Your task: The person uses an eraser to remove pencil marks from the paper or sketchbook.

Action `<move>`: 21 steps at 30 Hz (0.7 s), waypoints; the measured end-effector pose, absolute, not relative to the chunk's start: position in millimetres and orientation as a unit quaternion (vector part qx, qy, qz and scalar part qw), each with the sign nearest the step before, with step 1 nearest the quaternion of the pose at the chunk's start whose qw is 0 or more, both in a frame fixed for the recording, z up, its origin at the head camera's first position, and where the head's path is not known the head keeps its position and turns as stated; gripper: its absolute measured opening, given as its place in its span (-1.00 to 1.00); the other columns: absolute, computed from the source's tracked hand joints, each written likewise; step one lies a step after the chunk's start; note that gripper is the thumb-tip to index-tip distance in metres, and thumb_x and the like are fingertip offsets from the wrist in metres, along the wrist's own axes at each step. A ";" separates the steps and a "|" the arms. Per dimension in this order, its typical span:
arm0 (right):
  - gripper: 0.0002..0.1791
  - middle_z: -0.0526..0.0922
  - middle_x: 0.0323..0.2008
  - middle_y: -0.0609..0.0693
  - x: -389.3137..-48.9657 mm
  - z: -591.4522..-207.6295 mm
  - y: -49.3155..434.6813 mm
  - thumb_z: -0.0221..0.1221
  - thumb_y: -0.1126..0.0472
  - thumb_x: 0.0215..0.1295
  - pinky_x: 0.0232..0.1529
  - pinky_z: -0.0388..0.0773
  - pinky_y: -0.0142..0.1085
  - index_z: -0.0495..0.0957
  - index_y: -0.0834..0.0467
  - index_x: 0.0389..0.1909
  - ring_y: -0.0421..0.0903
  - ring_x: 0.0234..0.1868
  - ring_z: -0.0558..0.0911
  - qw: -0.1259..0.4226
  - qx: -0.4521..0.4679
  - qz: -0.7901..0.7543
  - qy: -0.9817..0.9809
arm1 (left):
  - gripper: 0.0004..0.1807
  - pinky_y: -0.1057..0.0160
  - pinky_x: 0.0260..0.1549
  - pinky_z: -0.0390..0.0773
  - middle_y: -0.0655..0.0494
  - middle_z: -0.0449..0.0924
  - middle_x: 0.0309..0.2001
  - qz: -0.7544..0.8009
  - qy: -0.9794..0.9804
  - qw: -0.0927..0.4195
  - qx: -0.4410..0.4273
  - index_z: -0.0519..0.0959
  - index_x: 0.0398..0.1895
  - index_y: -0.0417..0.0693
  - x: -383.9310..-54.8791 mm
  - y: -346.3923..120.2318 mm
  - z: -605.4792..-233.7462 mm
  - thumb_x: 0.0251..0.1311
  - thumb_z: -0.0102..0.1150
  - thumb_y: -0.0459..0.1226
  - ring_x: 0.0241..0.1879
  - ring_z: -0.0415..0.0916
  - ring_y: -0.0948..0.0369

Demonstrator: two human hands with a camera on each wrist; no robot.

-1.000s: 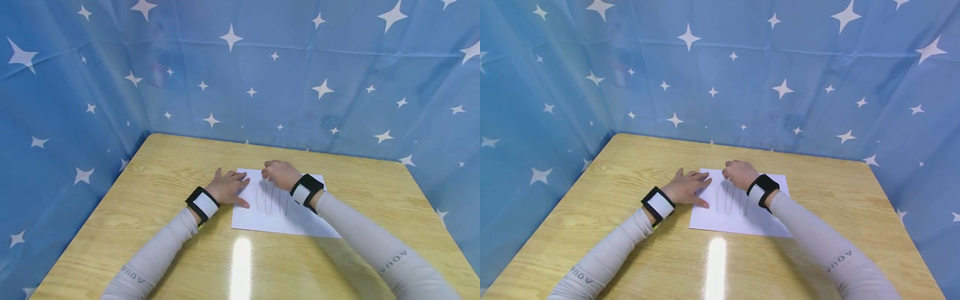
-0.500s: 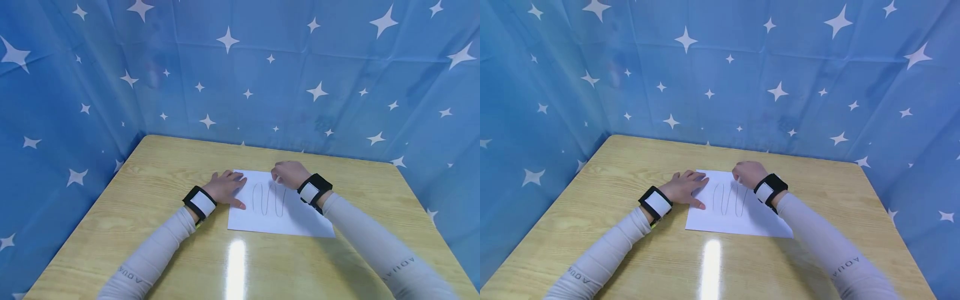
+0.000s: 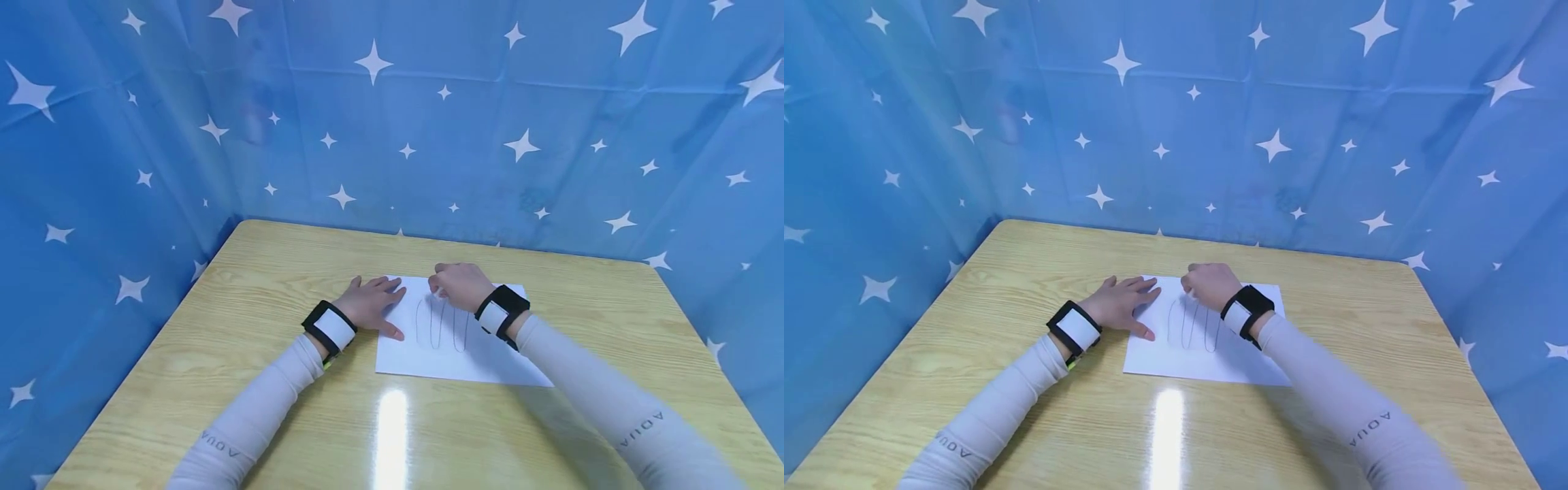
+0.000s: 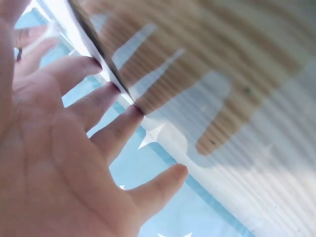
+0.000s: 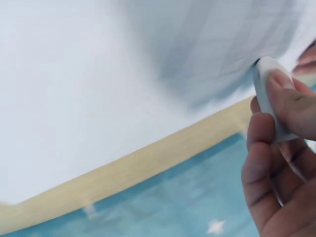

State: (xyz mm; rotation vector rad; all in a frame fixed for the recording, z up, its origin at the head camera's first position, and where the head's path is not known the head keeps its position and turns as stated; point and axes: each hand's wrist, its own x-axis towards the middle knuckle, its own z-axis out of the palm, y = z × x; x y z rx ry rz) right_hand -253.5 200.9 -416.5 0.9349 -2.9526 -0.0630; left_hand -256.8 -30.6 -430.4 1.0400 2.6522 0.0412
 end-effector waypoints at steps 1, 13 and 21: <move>-0.88 0.60 -0.43 -0.03 -251.4 -415.5 208.9 0.35 0.29 0.08 -0.41 0.65 -0.14 0.72 0.02 -0.36 -0.11 -0.49 0.55 0.020 0.295 -0.021 -0.955 | 0.17 -0.36 0.32 -0.07 0.09 -0.11 0.54 0.010 0.922 0.146 0.360 0.02 0.52 0.12 -256.6 -30.8 -430.5 -0.13 0.11 0.45 0.46 -0.21 0.03; -0.89 0.70 -0.35 -0.07 -261.2 -424.8 196.7 0.35 0.23 0.11 -0.24 0.66 -0.18 0.74 0.02 -0.32 -0.16 -0.35 0.60 -0.014 0.274 0.037 -0.961 | 0.16 -0.34 0.34 -0.09 0.11 -0.15 0.55 0.013 0.917 0.175 0.358 0.00 0.53 0.14 -255.3 -32.5 -438.9 -0.11 0.09 0.44 0.47 -0.27 0.03; -0.89 0.64 -0.41 0.00 -259.5 -416.7 180.3 0.33 0.31 0.12 -0.34 0.67 -0.19 0.73 0.07 -0.32 -0.12 -0.43 0.61 0.028 0.328 0.002 -0.944 | 0.17 -0.36 0.32 -0.06 0.09 -0.19 0.55 0.016 0.918 0.167 0.360 -0.03 0.53 0.12 -256.6 -33.5 -429.8 -0.09 0.07 0.45 0.47 -0.27 0.03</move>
